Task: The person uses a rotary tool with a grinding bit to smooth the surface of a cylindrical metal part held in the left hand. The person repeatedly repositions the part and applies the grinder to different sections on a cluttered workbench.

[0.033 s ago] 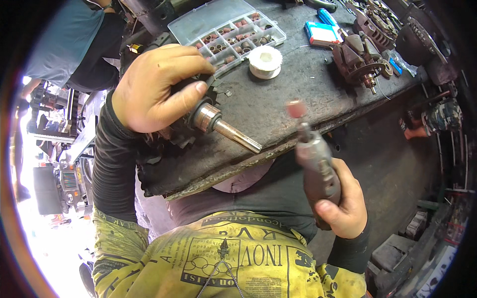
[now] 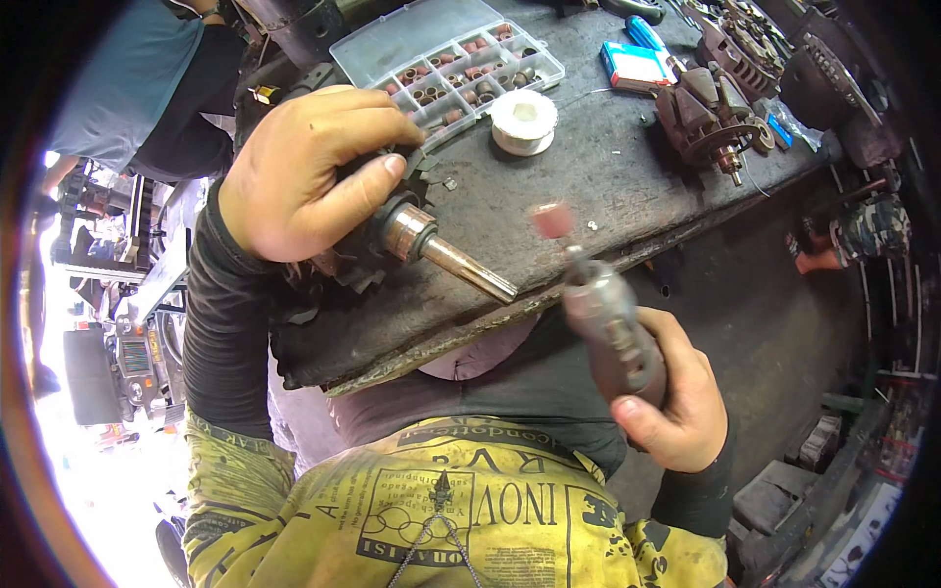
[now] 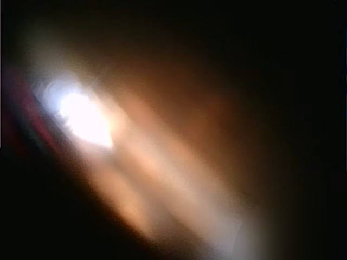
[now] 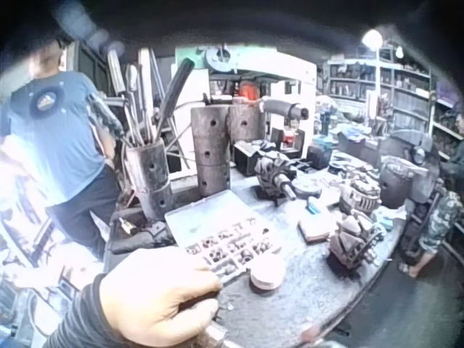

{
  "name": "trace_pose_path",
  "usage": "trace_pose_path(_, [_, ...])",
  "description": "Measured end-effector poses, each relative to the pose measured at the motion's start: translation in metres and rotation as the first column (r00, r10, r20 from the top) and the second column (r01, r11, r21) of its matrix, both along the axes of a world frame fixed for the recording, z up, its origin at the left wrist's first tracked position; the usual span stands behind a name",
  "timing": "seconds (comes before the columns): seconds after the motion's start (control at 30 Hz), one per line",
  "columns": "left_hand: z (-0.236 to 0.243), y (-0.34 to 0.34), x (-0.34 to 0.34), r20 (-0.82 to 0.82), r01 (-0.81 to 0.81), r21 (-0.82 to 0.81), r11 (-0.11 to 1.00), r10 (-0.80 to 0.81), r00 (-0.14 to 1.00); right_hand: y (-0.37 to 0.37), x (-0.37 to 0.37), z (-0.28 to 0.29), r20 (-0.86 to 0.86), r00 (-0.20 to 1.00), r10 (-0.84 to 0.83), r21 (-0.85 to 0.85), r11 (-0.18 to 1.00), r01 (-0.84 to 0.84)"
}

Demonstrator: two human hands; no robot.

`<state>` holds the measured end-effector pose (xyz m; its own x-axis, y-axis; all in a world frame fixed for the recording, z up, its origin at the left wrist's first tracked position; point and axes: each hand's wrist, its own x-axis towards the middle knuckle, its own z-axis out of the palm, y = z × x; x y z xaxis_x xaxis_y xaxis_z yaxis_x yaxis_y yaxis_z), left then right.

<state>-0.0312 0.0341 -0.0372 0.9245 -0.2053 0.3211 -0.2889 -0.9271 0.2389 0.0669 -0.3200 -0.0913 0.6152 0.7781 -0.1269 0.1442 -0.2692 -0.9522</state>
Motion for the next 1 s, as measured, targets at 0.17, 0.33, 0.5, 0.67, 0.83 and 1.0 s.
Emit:
trace_pose_path(0.17, [-0.009, 0.001, -0.001, 0.069, -0.021, -0.082, 0.996, 0.027, 0.997, 0.027, 0.007, 0.043, 0.485, 0.797, 0.360, -0.308, 0.923, -0.229])
trace_pose_path(0.33, [-0.013, 0.001, 0.000, 0.106, -0.066, -0.086, 0.994, 0.075, 0.991, 0.047, -0.006, 0.065, 0.671, 0.577, 0.466, -0.457, 0.872, -0.174])
trace_pose_path(0.5, [-0.010, 0.001, 0.005, 0.119, -0.177, 0.107, 0.978, 0.164, 0.979, 0.055, -0.014, 0.068, 0.724, 0.495, 0.481, -0.494, 0.862, -0.116])
trace_pose_path(0.67, [-0.010, -0.004, 0.004, 0.241, -0.072, 0.012, 0.997, 0.067, 0.968, 0.057, -0.019, 0.064, 0.748, 0.462, 0.477, -0.502, 0.861, -0.077])
trace_pose_path(0.83, [-0.009, 0.000, 0.004, 0.257, 0.025, 0.249, 0.968, -0.091, 0.962, 0.058, -0.022, 0.063, 0.738, 0.455, 0.499, -0.531, 0.845, -0.066])
trace_pose_path(1.0, [-0.015, 0.005, 0.009, 0.222, 0.007, 0.059, 0.998, -0.020, 0.975, 0.057, -0.019, 0.059, 0.772, 0.437, 0.462, -0.485, 0.872, -0.065])
